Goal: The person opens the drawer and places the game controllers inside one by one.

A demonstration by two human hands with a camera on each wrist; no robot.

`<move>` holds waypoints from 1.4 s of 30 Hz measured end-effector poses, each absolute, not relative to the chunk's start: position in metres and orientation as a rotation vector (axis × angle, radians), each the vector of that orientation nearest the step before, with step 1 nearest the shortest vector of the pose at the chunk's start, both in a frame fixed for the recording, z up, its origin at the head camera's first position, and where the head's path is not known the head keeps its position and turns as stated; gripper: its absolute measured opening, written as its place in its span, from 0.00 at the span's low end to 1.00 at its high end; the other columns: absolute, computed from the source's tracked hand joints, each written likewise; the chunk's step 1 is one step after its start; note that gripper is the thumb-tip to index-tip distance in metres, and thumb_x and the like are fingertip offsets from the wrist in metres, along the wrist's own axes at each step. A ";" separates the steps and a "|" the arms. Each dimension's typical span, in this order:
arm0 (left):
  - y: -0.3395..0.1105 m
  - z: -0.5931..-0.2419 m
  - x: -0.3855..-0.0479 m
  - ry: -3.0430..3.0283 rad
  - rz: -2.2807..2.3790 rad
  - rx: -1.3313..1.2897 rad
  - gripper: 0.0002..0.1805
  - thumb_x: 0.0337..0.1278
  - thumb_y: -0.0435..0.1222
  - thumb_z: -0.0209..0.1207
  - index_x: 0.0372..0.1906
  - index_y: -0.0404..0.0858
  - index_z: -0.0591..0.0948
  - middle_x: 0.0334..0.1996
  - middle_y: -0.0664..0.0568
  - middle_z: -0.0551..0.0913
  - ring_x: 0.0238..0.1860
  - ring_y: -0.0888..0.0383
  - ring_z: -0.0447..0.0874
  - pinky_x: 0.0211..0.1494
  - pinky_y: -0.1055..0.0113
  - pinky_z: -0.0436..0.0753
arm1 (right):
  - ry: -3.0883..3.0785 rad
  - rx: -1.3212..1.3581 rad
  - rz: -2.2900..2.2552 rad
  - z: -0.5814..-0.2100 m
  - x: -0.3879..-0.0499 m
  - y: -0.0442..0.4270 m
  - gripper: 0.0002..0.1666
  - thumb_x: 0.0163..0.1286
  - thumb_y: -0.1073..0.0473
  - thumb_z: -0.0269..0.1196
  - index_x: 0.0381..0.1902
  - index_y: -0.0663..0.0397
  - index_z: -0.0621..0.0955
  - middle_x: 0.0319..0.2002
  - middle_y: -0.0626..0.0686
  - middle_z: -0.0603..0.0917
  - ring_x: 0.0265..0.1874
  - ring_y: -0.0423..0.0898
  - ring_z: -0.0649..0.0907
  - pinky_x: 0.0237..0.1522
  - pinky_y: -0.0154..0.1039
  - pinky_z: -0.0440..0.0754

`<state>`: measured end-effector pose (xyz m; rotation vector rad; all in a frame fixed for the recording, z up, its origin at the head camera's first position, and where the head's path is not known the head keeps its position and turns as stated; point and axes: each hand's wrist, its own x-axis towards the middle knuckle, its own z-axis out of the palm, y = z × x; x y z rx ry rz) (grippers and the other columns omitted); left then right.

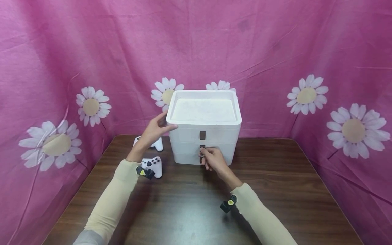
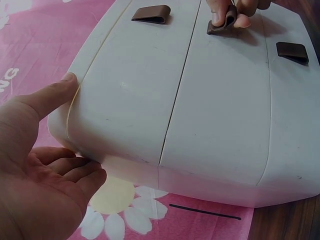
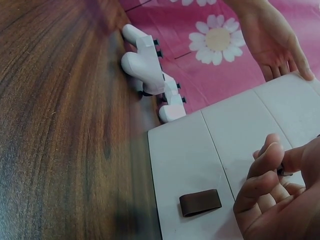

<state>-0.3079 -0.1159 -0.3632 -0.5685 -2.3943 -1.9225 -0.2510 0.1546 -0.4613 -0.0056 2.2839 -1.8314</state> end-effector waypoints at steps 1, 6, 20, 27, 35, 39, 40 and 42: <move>-0.116 -0.363 -0.308 -2.395 -1.922 -0.565 0.47 0.65 0.39 0.74 0.84 0.46 0.63 0.83 0.49 0.65 0.82 0.49 0.64 0.79 0.52 0.74 | 2.284 -0.006 -1.831 -0.461 -0.251 0.154 0.26 0.85 0.46 0.55 0.52 0.66 0.85 0.17 0.44 0.80 0.11 0.38 0.73 0.14 0.31 0.69; -0.116 -0.364 -0.307 -2.394 -1.927 -0.548 0.48 0.65 0.40 0.74 0.85 0.47 0.63 0.84 0.50 0.64 0.83 0.50 0.63 0.80 0.53 0.74 | 2.283 -0.002 -1.841 -0.460 -0.250 0.154 0.26 0.85 0.46 0.55 0.51 0.66 0.85 0.17 0.45 0.80 0.11 0.38 0.73 0.14 0.31 0.69; -0.118 -0.367 -0.308 -2.388 -1.912 -0.533 0.48 0.63 0.42 0.75 0.84 0.48 0.64 0.83 0.50 0.65 0.82 0.50 0.64 0.81 0.53 0.72 | 2.306 -0.028 -1.870 -0.456 -0.246 0.153 0.26 0.84 0.47 0.57 0.50 0.68 0.85 0.17 0.45 0.79 0.10 0.37 0.72 0.13 0.32 0.68; -0.117 -0.366 -0.307 -2.394 -1.908 -0.521 0.48 0.63 0.41 0.75 0.84 0.47 0.64 0.83 0.49 0.65 0.82 0.49 0.65 0.81 0.53 0.72 | 2.336 -0.046 -1.855 -0.456 -0.239 0.154 0.25 0.84 0.49 0.57 0.49 0.69 0.86 0.16 0.45 0.79 0.10 0.37 0.72 0.13 0.32 0.68; -0.116 -0.365 -0.307 -2.385 -1.909 -0.516 0.49 0.63 0.40 0.75 0.85 0.46 0.63 0.82 0.48 0.66 0.81 0.50 0.66 0.81 0.56 0.72 | 2.352 -0.096 -1.849 -0.458 -0.227 0.155 0.24 0.83 0.50 0.58 0.46 0.70 0.86 0.15 0.46 0.79 0.10 0.38 0.72 0.12 0.32 0.68; -0.116 -0.366 -0.307 -2.387 -1.909 -0.511 0.49 0.63 0.40 0.75 0.85 0.45 0.63 0.82 0.47 0.66 0.81 0.50 0.67 0.81 0.55 0.72 | 2.339 -0.108 -1.846 -0.459 -0.217 0.155 0.24 0.83 0.51 0.58 0.47 0.71 0.86 0.15 0.46 0.79 0.10 0.38 0.72 0.12 0.32 0.68; -0.116 -0.366 -0.307 -2.388 -1.909 -0.511 0.49 0.63 0.40 0.75 0.85 0.45 0.63 0.82 0.47 0.66 0.81 0.50 0.67 0.81 0.55 0.72 | 2.339 -0.114 -1.845 -0.459 -0.214 0.155 0.24 0.83 0.51 0.58 0.46 0.71 0.86 0.15 0.47 0.78 0.10 0.38 0.72 0.12 0.31 0.68; -0.116 -0.366 -0.307 -2.388 -1.913 -0.509 0.49 0.63 0.41 0.75 0.85 0.45 0.63 0.82 0.47 0.66 0.81 0.50 0.67 0.81 0.55 0.72 | 2.346 -0.118 -1.836 -0.459 -0.209 0.155 0.23 0.83 0.51 0.59 0.44 0.69 0.87 0.15 0.47 0.78 0.10 0.38 0.72 0.12 0.32 0.67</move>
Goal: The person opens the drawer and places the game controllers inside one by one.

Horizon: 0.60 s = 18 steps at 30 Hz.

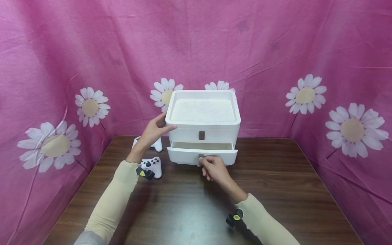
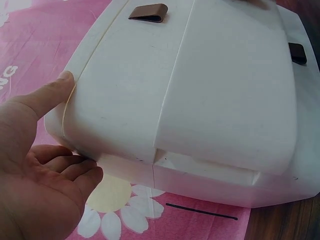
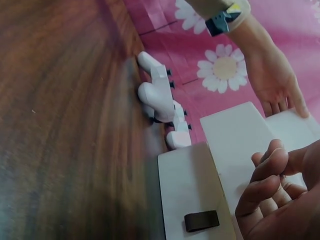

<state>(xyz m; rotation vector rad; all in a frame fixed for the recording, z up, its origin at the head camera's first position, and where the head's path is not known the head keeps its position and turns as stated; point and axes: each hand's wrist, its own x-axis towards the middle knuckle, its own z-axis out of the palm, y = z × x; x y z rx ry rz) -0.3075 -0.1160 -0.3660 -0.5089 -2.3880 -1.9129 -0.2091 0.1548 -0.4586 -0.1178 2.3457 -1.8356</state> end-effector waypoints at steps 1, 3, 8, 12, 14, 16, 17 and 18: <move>-0.116 -0.366 -0.308 -2.389 -1.913 -0.508 0.49 0.63 0.41 0.75 0.85 0.46 0.63 0.82 0.47 0.66 0.81 0.50 0.67 0.81 0.55 0.72 | 2.351 -0.126 -1.829 -0.458 -0.206 0.155 0.22 0.83 0.52 0.59 0.43 0.68 0.88 0.15 0.47 0.78 0.10 0.38 0.72 0.11 0.32 0.67; -0.116 -0.366 -0.308 -2.393 -1.914 -0.507 0.49 0.63 0.41 0.75 0.85 0.46 0.63 0.82 0.47 0.67 0.81 0.50 0.67 0.80 0.54 0.73 | 2.351 -0.135 -1.821 -0.458 -0.201 0.155 0.21 0.82 0.52 0.59 0.41 0.65 0.88 0.14 0.47 0.78 0.09 0.38 0.72 0.11 0.32 0.67; -0.117 -0.365 -0.308 -2.403 -1.914 -0.507 0.49 0.63 0.42 0.75 0.84 0.48 0.63 0.82 0.48 0.67 0.80 0.50 0.68 0.79 0.51 0.74 | 2.326 -0.158 -1.821 -0.457 -0.188 0.155 0.22 0.82 0.51 0.60 0.41 0.67 0.87 0.14 0.48 0.77 0.09 0.39 0.72 0.11 0.32 0.67; -0.117 -0.365 -0.307 -2.404 -1.916 -0.512 0.49 0.63 0.42 0.75 0.84 0.48 0.63 0.82 0.49 0.68 0.81 0.50 0.68 0.79 0.50 0.75 | 2.319 -0.155 -1.816 -0.457 -0.181 0.156 0.21 0.82 0.51 0.61 0.41 0.66 0.88 0.14 0.48 0.77 0.08 0.39 0.72 0.11 0.32 0.67; -0.117 -0.365 -0.307 -2.405 -1.917 -0.513 0.49 0.63 0.42 0.75 0.84 0.49 0.63 0.82 0.49 0.68 0.81 0.50 0.68 0.79 0.51 0.75 | 2.317 -0.153 -1.812 -0.457 -0.178 0.157 0.22 0.82 0.51 0.61 0.41 0.67 0.87 0.14 0.48 0.77 0.08 0.39 0.72 0.11 0.32 0.67; -0.117 -0.365 -0.307 -2.402 -1.921 -0.514 0.49 0.63 0.42 0.75 0.84 0.49 0.63 0.81 0.49 0.68 0.80 0.50 0.68 0.79 0.51 0.75 | 2.317 -0.160 -1.806 -0.456 -0.175 0.157 0.22 0.82 0.51 0.62 0.41 0.68 0.87 0.14 0.48 0.76 0.08 0.39 0.72 0.11 0.32 0.67; -0.117 -0.365 -0.307 -2.401 -1.922 -0.515 0.49 0.63 0.42 0.75 0.84 0.49 0.63 0.81 0.49 0.68 0.80 0.50 0.68 0.79 0.51 0.75 | 2.318 -0.165 -1.804 -0.456 -0.173 0.157 0.22 0.82 0.51 0.62 0.41 0.67 0.88 0.14 0.48 0.76 0.08 0.38 0.71 0.11 0.32 0.67; -0.117 -0.365 -0.307 -2.399 -1.925 -0.516 0.49 0.63 0.42 0.75 0.84 0.49 0.64 0.81 0.49 0.68 0.80 0.51 0.69 0.79 0.51 0.75 | 2.320 -0.172 -1.799 -0.456 -0.171 0.158 0.21 0.82 0.51 0.62 0.40 0.67 0.88 0.14 0.48 0.76 0.08 0.38 0.71 0.11 0.32 0.68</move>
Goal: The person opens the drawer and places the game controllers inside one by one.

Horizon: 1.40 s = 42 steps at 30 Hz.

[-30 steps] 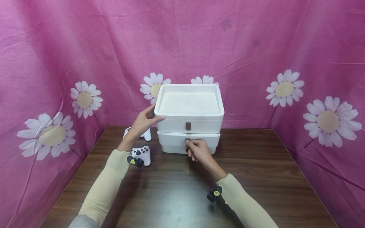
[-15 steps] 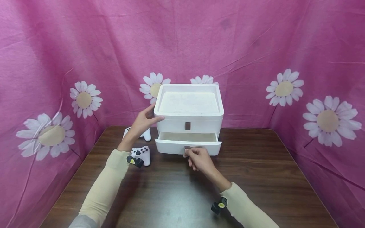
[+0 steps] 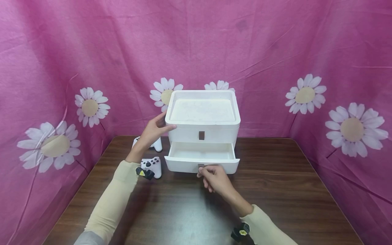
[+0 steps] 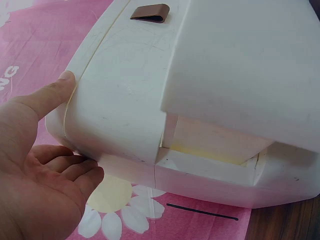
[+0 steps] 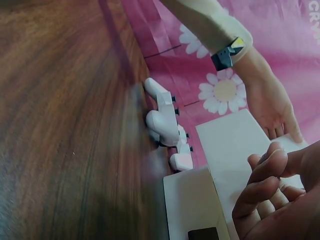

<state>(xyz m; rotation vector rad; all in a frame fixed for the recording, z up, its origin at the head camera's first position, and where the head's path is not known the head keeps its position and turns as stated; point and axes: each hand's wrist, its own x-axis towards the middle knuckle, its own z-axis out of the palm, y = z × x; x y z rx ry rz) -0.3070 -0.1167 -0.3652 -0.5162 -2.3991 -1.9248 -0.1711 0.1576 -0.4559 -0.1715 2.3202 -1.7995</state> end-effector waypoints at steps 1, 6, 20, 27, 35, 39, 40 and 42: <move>-0.117 -0.365 -0.307 -2.398 -1.927 -0.517 0.49 0.63 0.42 0.76 0.84 0.48 0.64 0.81 0.49 0.68 0.80 0.51 0.69 0.79 0.51 0.75 | 2.320 -0.180 -1.796 -0.456 -0.169 0.158 0.22 0.82 0.51 0.62 0.40 0.67 0.88 0.14 0.48 0.76 0.08 0.38 0.71 0.11 0.32 0.68; -0.117 -0.365 -0.308 -2.399 -1.928 -0.518 0.49 0.62 0.42 0.76 0.84 0.49 0.64 0.81 0.49 0.69 0.80 0.50 0.69 0.79 0.51 0.75 | 2.328 -0.231 -1.778 -0.454 -0.160 0.157 0.21 0.82 0.51 0.61 0.40 0.65 0.88 0.14 0.49 0.76 0.08 0.38 0.72 0.10 0.32 0.69; -0.116 -0.365 -0.308 -2.401 -1.910 -0.527 0.48 0.63 0.41 0.75 0.84 0.48 0.64 0.80 0.48 0.70 0.79 0.50 0.70 0.77 0.50 0.77 | 2.339 -0.258 -1.740 -0.452 -0.141 0.157 0.22 0.83 0.53 0.59 0.37 0.66 0.88 0.13 0.49 0.75 0.07 0.36 0.70 0.09 0.31 0.69; -0.117 -0.365 -0.308 -2.401 -1.906 -0.516 0.48 0.63 0.41 0.75 0.84 0.47 0.64 0.81 0.49 0.69 0.80 0.51 0.70 0.78 0.52 0.76 | 2.318 -0.254 -1.740 -0.453 -0.133 0.160 0.22 0.83 0.52 0.60 0.37 0.67 0.87 0.13 0.49 0.75 0.07 0.36 0.70 0.09 0.30 0.68; -0.117 -0.365 -0.308 -2.408 -1.906 -0.512 0.48 0.62 0.42 0.76 0.84 0.48 0.64 0.81 0.49 0.69 0.80 0.51 0.69 0.78 0.52 0.76 | 2.328 -0.238 -1.734 -0.454 -0.127 0.161 0.22 0.83 0.51 0.60 0.39 0.66 0.87 0.13 0.49 0.75 0.07 0.37 0.71 0.09 0.30 0.69; -0.117 -0.366 -0.309 -2.412 -1.905 -0.509 0.49 0.62 0.43 0.76 0.84 0.48 0.64 0.81 0.50 0.69 0.80 0.51 0.68 0.79 0.52 0.75 | 2.336 -0.255 -1.713 -0.453 -0.127 0.162 0.22 0.83 0.51 0.60 0.39 0.65 0.87 0.13 0.49 0.75 0.07 0.36 0.71 0.09 0.31 0.70; -0.117 -0.367 -0.309 -2.414 -1.903 -0.505 0.49 0.62 0.44 0.76 0.84 0.48 0.64 0.81 0.50 0.69 0.80 0.51 0.68 0.79 0.52 0.75 | 2.337 -0.265 -1.706 -0.453 -0.127 0.162 0.22 0.83 0.51 0.60 0.39 0.65 0.87 0.13 0.48 0.75 0.07 0.36 0.71 0.09 0.31 0.70; -0.118 -0.367 -0.310 -2.417 -1.899 -0.503 0.49 0.62 0.44 0.76 0.84 0.48 0.64 0.81 0.50 0.68 0.81 0.51 0.68 0.79 0.52 0.74 | 2.347 -0.291 -1.676 -0.452 -0.127 0.164 0.21 0.83 0.50 0.60 0.40 0.63 0.88 0.13 0.48 0.76 0.07 0.36 0.72 0.09 0.31 0.71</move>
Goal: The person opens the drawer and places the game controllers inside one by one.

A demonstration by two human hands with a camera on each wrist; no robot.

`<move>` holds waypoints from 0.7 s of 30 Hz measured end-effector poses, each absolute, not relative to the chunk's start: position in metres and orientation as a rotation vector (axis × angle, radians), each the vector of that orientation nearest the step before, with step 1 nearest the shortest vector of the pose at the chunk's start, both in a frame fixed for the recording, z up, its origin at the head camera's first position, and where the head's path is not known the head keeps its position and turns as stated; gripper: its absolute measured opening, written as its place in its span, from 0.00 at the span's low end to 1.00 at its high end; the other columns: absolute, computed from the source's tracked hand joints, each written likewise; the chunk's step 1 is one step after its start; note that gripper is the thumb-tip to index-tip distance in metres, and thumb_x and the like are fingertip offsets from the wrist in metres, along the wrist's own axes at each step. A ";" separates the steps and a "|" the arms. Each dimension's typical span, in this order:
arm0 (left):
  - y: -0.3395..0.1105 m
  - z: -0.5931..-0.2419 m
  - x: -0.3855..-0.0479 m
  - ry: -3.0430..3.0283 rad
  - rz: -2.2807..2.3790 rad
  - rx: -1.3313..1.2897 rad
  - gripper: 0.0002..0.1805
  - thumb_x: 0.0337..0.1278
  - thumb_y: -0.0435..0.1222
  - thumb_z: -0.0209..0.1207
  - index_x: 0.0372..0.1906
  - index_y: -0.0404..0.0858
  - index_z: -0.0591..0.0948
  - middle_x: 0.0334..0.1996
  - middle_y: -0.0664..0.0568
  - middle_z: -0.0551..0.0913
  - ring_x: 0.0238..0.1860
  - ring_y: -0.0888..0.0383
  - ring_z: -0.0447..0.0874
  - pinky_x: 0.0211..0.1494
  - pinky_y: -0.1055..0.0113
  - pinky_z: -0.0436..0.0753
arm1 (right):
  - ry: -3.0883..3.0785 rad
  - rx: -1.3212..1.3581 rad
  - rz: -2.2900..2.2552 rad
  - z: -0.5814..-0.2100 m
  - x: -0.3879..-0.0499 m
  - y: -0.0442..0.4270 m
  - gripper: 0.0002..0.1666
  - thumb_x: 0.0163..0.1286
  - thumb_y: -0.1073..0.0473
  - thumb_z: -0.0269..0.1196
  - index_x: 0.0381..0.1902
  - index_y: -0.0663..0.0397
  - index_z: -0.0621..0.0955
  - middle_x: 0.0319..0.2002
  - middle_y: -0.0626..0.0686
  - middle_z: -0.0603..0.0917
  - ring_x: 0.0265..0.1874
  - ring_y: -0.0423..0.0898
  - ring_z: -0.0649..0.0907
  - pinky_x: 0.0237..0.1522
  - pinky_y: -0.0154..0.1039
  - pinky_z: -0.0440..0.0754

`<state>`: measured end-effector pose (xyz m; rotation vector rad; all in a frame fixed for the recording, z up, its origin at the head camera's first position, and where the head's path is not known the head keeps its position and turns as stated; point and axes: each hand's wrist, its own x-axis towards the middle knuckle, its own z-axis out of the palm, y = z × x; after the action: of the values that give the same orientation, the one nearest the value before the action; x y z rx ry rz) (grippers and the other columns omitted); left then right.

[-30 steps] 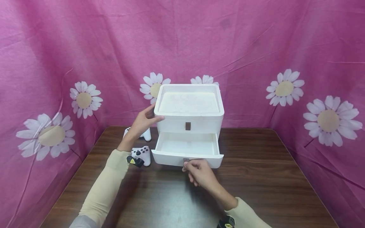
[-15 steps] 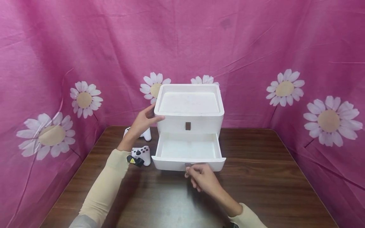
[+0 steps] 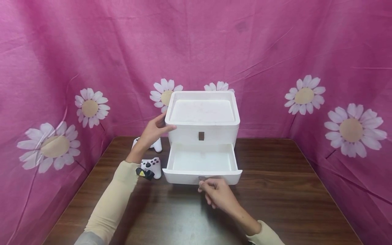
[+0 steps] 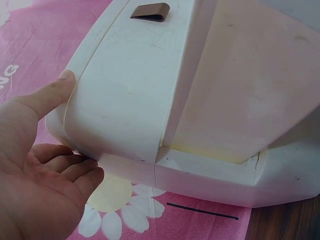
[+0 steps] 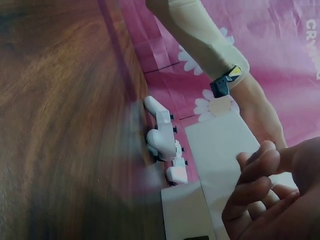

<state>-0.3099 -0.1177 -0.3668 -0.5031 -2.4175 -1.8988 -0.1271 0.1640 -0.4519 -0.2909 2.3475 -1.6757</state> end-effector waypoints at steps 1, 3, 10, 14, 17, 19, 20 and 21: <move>-0.118 -0.367 -0.310 -2.419 -1.896 -0.503 0.49 0.62 0.44 0.76 0.84 0.49 0.64 0.81 0.50 0.68 0.81 0.51 0.68 0.79 0.52 0.74 | 2.354 -0.314 -1.653 -0.451 -0.128 0.165 0.21 0.83 0.50 0.60 0.41 0.63 0.88 0.13 0.47 0.76 0.08 0.36 0.72 0.09 0.32 0.72; -0.118 -0.367 -0.310 -2.418 -1.897 -0.509 0.49 0.62 0.44 0.76 0.84 0.48 0.64 0.81 0.50 0.68 0.81 0.51 0.68 0.79 0.51 0.74 | 2.377 -0.358 -1.592 -0.449 -0.129 0.169 0.21 0.84 0.49 0.59 0.42 0.59 0.88 0.14 0.47 0.78 0.08 0.36 0.74 0.10 0.34 0.74; -0.118 -0.367 -0.310 -2.417 -1.888 -0.507 0.50 0.62 0.44 0.76 0.84 0.46 0.63 0.81 0.49 0.68 0.81 0.51 0.68 0.78 0.52 0.75 | 2.496 -0.530 -1.334 -0.422 -0.132 0.186 0.15 0.82 0.48 0.62 0.45 0.51 0.89 0.20 0.48 0.84 0.14 0.44 0.82 0.14 0.46 0.83; -0.118 -0.367 -0.310 -2.407 -1.903 -0.507 0.50 0.61 0.43 0.76 0.84 0.46 0.64 0.81 0.49 0.69 0.80 0.51 0.68 0.79 0.52 0.75 | 2.549 -0.577 -1.310 -0.398 -0.138 0.201 0.13 0.81 0.50 0.63 0.45 0.53 0.89 0.23 0.50 0.87 0.17 0.45 0.85 0.17 0.45 0.85; -0.117 -0.368 -0.310 -2.397 -1.913 -0.517 0.49 0.61 0.43 0.76 0.84 0.47 0.64 0.81 0.49 0.69 0.80 0.51 0.68 0.79 0.52 0.74 | 2.637 -0.557 -1.390 -0.378 -0.146 0.216 0.13 0.80 0.54 0.65 0.48 0.59 0.88 0.26 0.51 0.88 0.20 0.45 0.86 0.20 0.45 0.87; -0.117 -0.368 -0.310 -2.396 -1.911 -0.520 0.49 0.62 0.43 0.76 0.84 0.47 0.64 0.81 0.49 0.69 0.80 0.52 0.68 0.80 0.53 0.74 | 2.723 -0.514 -1.497 -0.365 -0.154 0.227 0.13 0.79 0.56 0.66 0.49 0.61 0.88 0.28 0.51 0.88 0.22 0.46 0.86 0.23 0.43 0.88; -0.117 -0.368 -0.310 -2.395 -1.910 -0.520 0.49 0.62 0.42 0.76 0.84 0.47 0.63 0.81 0.49 0.68 0.80 0.52 0.68 0.80 0.53 0.74 | 2.774 -0.499 -1.559 -0.359 -0.159 0.233 0.13 0.79 0.57 0.66 0.50 0.62 0.88 0.30 0.52 0.89 0.24 0.45 0.87 0.25 0.41 0.88; -0.117 -0.368 -0.310 -2.395 -1.910 -0.520 0.49 0.62 0.42 0.76 0.84 0.46 0.63 0.81 0.49 0.68 0.81 0.52 0.68 0.80 0.54 0.74 | 2.833 -0.489 -1.609 -0.353 -0.165 0.239 0.13 0.78 0.58 0.67 0.52 0.62 0.88 0.32 0.51 0.90 0.27 0.43 0.87 0.27 0.38 0.89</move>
<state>-0.3098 -0.1169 -0.3683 -0.5196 -2.3955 -1.9099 -0.1650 0.2391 -0.3533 -0.4891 2.8334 -1.6092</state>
